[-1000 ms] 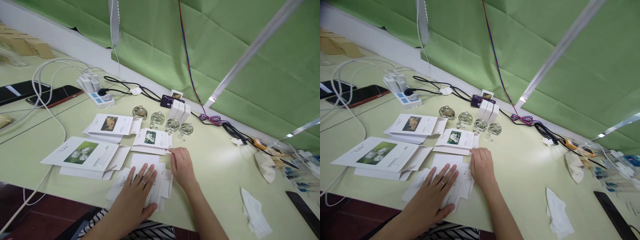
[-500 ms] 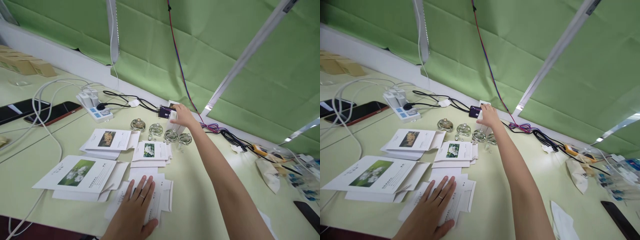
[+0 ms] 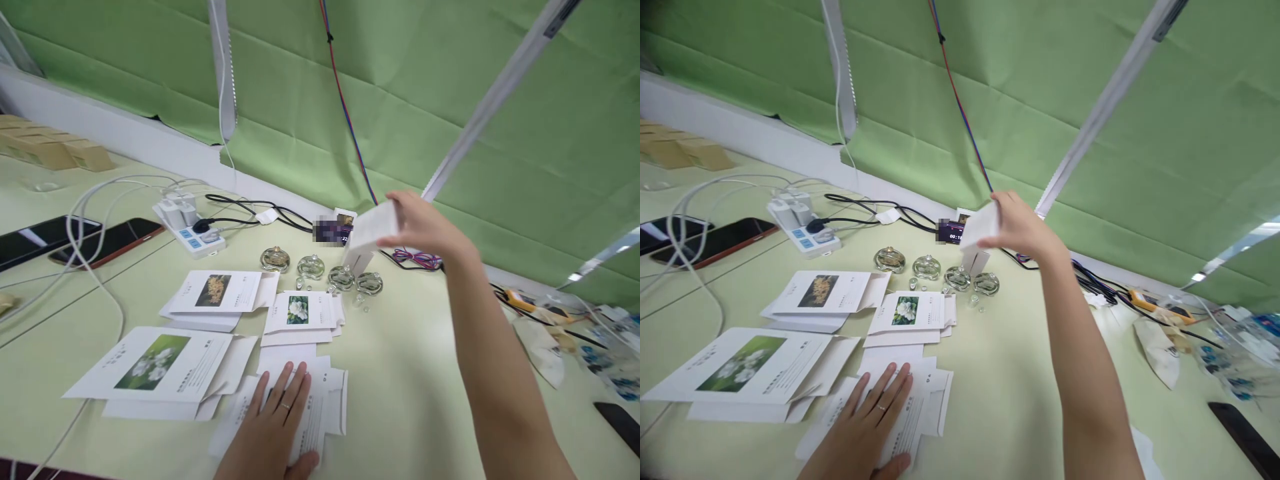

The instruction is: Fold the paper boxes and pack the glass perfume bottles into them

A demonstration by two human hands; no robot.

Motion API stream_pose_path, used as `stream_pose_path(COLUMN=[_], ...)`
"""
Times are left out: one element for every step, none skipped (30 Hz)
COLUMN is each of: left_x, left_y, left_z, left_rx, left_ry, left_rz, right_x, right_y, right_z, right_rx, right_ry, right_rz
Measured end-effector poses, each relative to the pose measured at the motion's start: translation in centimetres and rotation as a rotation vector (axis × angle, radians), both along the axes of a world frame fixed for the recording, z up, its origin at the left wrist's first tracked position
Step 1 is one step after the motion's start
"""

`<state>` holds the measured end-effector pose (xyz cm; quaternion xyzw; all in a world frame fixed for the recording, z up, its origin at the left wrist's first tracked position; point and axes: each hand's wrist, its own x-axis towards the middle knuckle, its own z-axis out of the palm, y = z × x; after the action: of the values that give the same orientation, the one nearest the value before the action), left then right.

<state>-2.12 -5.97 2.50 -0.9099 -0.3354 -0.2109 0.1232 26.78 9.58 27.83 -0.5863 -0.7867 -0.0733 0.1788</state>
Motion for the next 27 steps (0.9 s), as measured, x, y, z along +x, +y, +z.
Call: stream_pose_path(left_x=[0.0,0.0,0.0,0.1,0.1,0.1,0.2,0.2,0.2,0.2,0.3,0.5,0.7,1.1,1.6,2.3,3.1,4.1,5.2,6.3,7.5,8.5,9.5,10.3,11.0,11.4,11.8], left_y=[0.0,0.1,0.1,0.1,0.2,0.2,0.3,0.3,0.4,0.4,0.4,0.4,0.4,0.3,0.1,-0.1,-0.4,-0.6,-0.8,-1.0,-1.1,-1.1,-1.1,-1.0,-0.9,-0.8,-0.7], left_z=[-0.1,-0.2,-0.3,-0.5,-0.7,-1.0,-1.2,-1.4,-1.5,-1.5,-1.3,-0.9,-0.2,0.7,1.9,3.1,4.3,5.4,6.3,6.9,7.2,7.1,6.9,6.4,5.9,5.4,4.9], left_rx=[0.007,0.012,0.015,0.018,0.018,0.021,0.024,0.024,0.026,0.025,0.022,0.018,0.011,0.0,-0.018,-0.045,-0.082,-0.138,-0.21,-0.308,-0.412,-0.513,-0.596,-0.658,-0.7,-0.725,-0.743], left_ry=[0.001,-0.002,-0.009,-0.017,-0.022,-0.028,-0.037,-0.043,-0.05,-0.058,-0.067,-0.079,-0.094,-0.111,-0.132,-0.157,-0.182,-0.204,-0.225,-0.257,-0.304,-0.365,-0.429,-0.489,-0.54,-0.575,-0.598], left_rz=[-0.008,-0.013,-0.014,-0.013,-0.014,-0.014,-0.014,-0.016,-0.02,-0.019,-0.016,-0.012,-0.012,-0.025,-0.053,-0.095,-0.148,-0.194,-0.228,-0.248,-0.266,-0.278,-0.287,-0.29,-0.285,-0.279,-0.269], right_x=[1.1,2.0,2.7,3.2,3.5,3.7,3.8,3.8,3.8,3.8,3.8,3.7,3.5,3.2,2.7,2.0,1.2,0.4,-0.5,-1.2,-1.8,-2.2,-2.4,-2.4,-2.3,-2.1,-1.8], right_y=[-2.9,-5.8,-8.7,-11.4,-13.8,-15.8,-17.5,-18.9,-20.0,-21.0,-21.9,-22.8,-23.6,-24.4,-25.2,-25.8,-26.3,-26.6,-26.8,-26.8,-26.8,-26.6,-26.4,-26.1,-25.9,-25.7,-25.5], right_z=[-0.2,-1.0,-2.2,-3.7,-5.4,-7.0,-8.4,-9.6,-10.6,-11.4,-12.2,-13.2,-14.3,-15.7,-17.2,-19.0,-20.7,-22.4,-23.8,-24.9,-25.6,-25.9,-25.9,-25.7,-25.4,-25.1,-24.8], right_rx=[-0.001,-0.01,-0.032,-0.084,-0.166,-0.252,-0.319,-0.38,-0.422,-0.44,-0.433,-0.397,-0.33,-0.236,-0.118,0.024,0.163,0.287,0.4,0.49,0.552,0.585,0.59,0.575,0.549,0.523,0.503], right_ry=[0.005,0.015,0.055,0.075,0.079,0.09,0.124,0.173,0.233,0.294,0.35,0.402,0.451,0.504,0.573,0.656,0.756,0.854,0.931,0.986,1.016,1.029,1.029,1.023,1.016,1.01,1.004], right_rz=[0.003,0.024,0.088,0.14,0.177,0.19,0.201,0.233,0.261,0.284,0.293,0.268,0.205,0.115,-0.014,-0.142,-0.259,-0.377,-0.437,-0.444,-0.426,-0.389,-0.352,-0.323,-0.305,-0.295,-0.29])
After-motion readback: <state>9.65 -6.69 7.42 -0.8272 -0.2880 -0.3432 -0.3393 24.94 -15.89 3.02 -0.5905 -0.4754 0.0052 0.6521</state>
